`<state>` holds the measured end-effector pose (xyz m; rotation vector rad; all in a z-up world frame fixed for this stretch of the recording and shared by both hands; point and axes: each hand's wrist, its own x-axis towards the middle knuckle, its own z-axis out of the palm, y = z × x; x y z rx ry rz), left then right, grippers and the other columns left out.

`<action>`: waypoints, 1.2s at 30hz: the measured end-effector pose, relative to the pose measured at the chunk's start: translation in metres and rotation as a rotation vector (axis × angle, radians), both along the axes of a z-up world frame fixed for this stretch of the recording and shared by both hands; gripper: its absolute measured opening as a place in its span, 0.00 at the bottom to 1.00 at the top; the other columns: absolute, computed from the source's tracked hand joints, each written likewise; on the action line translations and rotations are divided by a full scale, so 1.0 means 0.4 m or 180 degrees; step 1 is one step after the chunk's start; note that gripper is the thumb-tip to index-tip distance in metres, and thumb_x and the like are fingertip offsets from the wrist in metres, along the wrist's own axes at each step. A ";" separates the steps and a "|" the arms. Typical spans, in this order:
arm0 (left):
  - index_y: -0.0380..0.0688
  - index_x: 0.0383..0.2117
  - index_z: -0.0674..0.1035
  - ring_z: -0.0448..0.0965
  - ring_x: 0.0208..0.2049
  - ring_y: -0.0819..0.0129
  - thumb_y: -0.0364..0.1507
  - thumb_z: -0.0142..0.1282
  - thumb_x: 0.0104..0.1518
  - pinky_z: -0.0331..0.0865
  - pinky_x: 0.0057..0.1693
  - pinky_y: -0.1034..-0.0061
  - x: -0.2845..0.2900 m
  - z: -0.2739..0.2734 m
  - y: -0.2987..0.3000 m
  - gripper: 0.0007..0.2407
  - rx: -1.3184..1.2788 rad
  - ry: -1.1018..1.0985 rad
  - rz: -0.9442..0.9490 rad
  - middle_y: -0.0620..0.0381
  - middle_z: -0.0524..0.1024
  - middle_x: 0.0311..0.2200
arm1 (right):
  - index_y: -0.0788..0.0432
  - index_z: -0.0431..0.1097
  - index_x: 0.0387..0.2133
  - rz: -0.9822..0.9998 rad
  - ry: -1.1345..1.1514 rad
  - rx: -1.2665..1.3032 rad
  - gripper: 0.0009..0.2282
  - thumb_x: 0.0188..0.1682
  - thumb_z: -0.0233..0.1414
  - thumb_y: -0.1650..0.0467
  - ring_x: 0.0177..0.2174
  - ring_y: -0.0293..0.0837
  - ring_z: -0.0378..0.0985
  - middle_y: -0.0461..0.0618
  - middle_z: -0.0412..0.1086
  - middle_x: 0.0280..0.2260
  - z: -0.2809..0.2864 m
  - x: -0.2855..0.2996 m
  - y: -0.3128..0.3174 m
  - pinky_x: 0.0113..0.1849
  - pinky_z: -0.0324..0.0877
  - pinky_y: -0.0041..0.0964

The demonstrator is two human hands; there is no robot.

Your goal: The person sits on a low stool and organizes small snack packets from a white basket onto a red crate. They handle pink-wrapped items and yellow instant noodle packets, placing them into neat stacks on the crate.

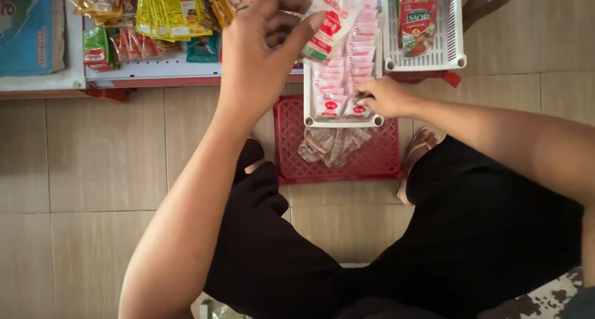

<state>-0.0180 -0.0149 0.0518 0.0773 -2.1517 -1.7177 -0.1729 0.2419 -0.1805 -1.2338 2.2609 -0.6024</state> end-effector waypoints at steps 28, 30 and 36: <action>0.35 0.52 0.75 0.85 0.46 0.60 0.31 0.58 0.63 0.79 0.47 0.70 -0.057 -0.095 0.038 0.15 -0.0732 -0.0448 -0.0616 0.45 0.80 0.50 | 0.62 0.77 0.37 -0.0705 -0.0849 -0.0077 0.13 0.45 0.64 0.65 0.25 0.32 0.70 0.42 0.72 0.23 0.451 -0.048 -0.029 0.27 0.66 0.32; 0.36 0.51 0.75 0.87 0.46 0.61 0.32 0.58 0.64 0.80 0.49 0.71 -0.053 -0.094 0.034 0.15 -0.0624 -0.0547 -0.0701 0.46 0.81 0.49 | 0.65 0.78 0.34 -0.0367 0.0100 0.0458 0.17 0.44 0.66 0.61 0.22 0.40 0.67 0.51 0.67 0.19 0.393 -0.062 -0.019 0.28 0.63 0.38; 0.36 0.51 0.77 0.86 0.44 0.59 0.36 0.57 0.64 0.79 0.49 0.70 -0.037 -0.075 0.040 0.16 -0.0747 -0.0694 -0.1112 0.48 0.82 0.48 | 0.59 0.77 0.35 -0.0129 -0.0458 0.1046 0.13 0.44 0.62 0.63 0.22 0.45 0.73 0.51 0.73 0.26 0.140 -0.059 -0.014 0.28 0.71 0.48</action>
